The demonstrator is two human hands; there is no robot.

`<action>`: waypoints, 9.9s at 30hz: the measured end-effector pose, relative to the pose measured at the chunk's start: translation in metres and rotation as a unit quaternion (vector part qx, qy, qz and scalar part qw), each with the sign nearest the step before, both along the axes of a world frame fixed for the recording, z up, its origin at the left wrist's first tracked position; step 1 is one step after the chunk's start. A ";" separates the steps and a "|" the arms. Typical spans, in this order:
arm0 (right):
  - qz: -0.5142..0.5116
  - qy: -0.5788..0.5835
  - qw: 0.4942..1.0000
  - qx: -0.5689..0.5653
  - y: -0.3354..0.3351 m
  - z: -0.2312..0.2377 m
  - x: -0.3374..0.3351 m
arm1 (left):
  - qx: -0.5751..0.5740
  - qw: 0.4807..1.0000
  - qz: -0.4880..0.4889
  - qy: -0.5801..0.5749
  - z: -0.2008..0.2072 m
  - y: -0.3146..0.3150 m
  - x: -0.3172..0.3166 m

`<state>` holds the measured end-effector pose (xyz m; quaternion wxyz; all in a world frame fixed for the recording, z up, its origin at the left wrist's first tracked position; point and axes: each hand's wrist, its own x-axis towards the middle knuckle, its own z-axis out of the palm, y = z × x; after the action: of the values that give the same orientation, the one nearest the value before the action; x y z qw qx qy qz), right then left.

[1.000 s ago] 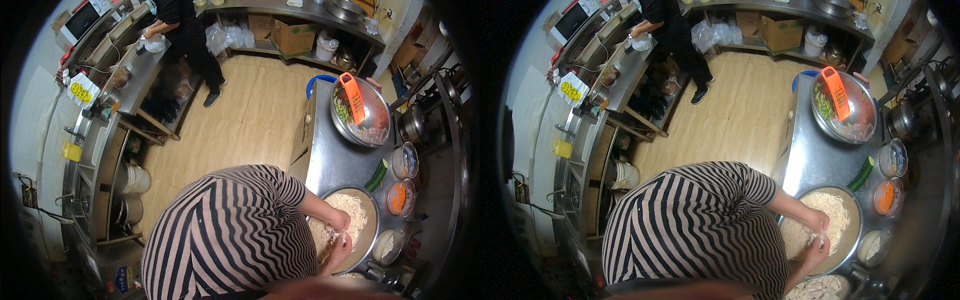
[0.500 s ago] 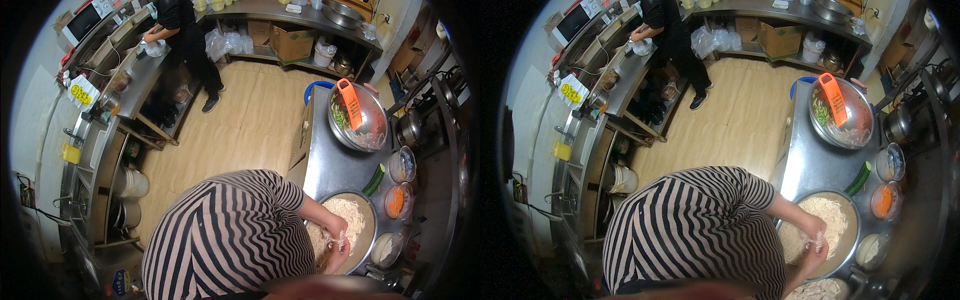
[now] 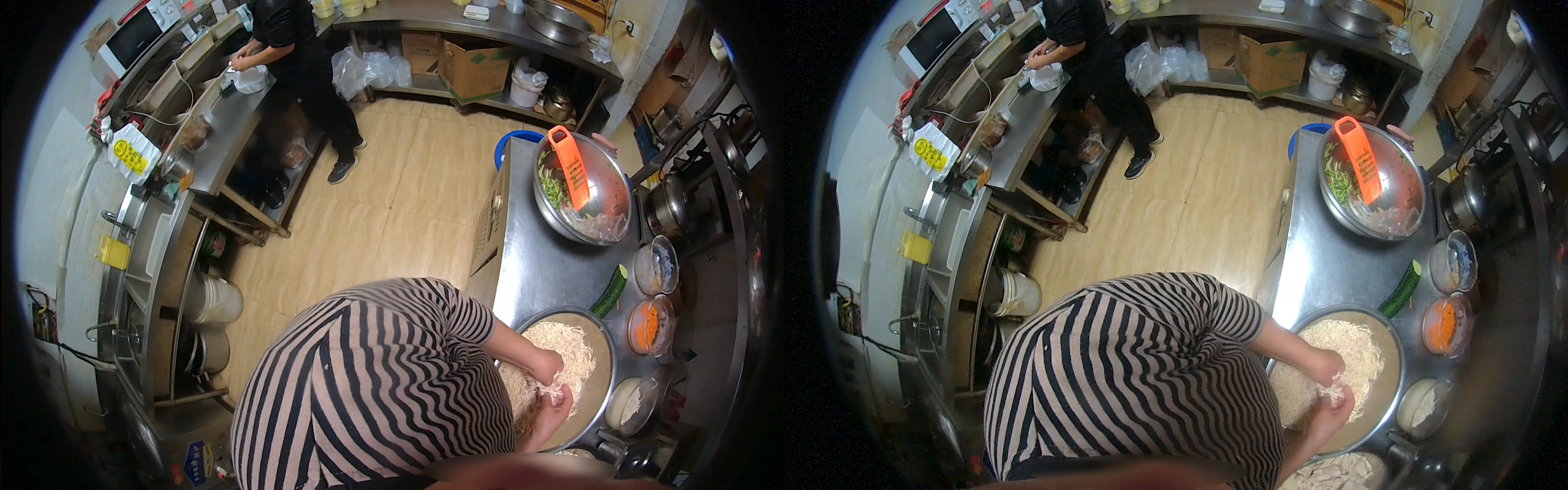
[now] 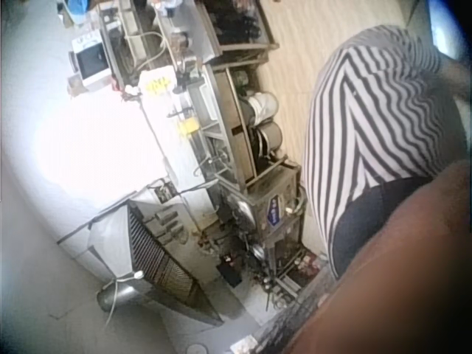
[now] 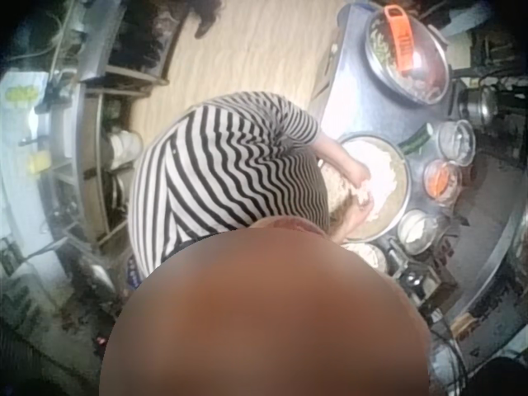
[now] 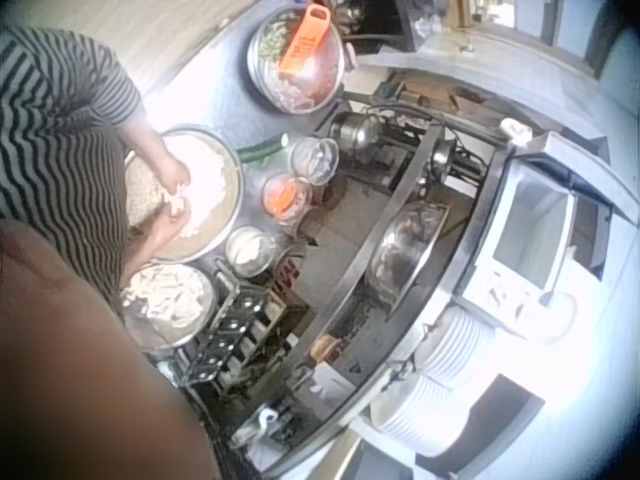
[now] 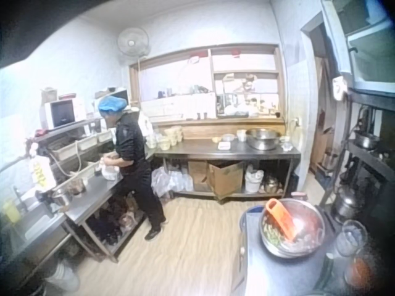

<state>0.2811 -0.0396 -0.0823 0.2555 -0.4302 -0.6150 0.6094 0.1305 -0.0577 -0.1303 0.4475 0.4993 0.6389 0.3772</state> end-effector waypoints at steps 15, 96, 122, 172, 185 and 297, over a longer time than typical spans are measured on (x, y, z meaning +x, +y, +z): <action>-0.035 0.022 0.998 -0.042 0.003 0.003 -0.002 | -0.005 0.992 0.030 -0.119 0.008 -0.007 -0.004; 0.226 -0.362 0.851 0.307 0.035 0.009 0.026 | 0.011 0.879 -0.279 0.386 0.067 -0.002 -0.032; 0.241 -0.353 0.829 0.359 0.063 -0.007 -0.074 | -0.015 0.894 -0.206 0.397 0.048 -0.025 -0.054; 0.039 -0.006 0.999 0.000 0.040 -0.001 -0.031 | 0.093 0.994 0.051 -0.015 0.066 -0.017 -0.042; 0.083 0.056 0.994 -0.039 0.036 -0.010 -0.029 | 0.152 0.967 0.025 0.205 0.063 -0.013 -0.031; 0.003 -0.019 0.932 0.363 0.022 0.017 -0.035 | 0.001 0.999 0.008 -0.032 0.060 -0.016 -0.056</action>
<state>0.2462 -0.0181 -0.0653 0.3804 -0.3181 -0.8002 0.3373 0.0744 -0.0740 -0.0706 0.4642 0.4824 0.6277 0.3972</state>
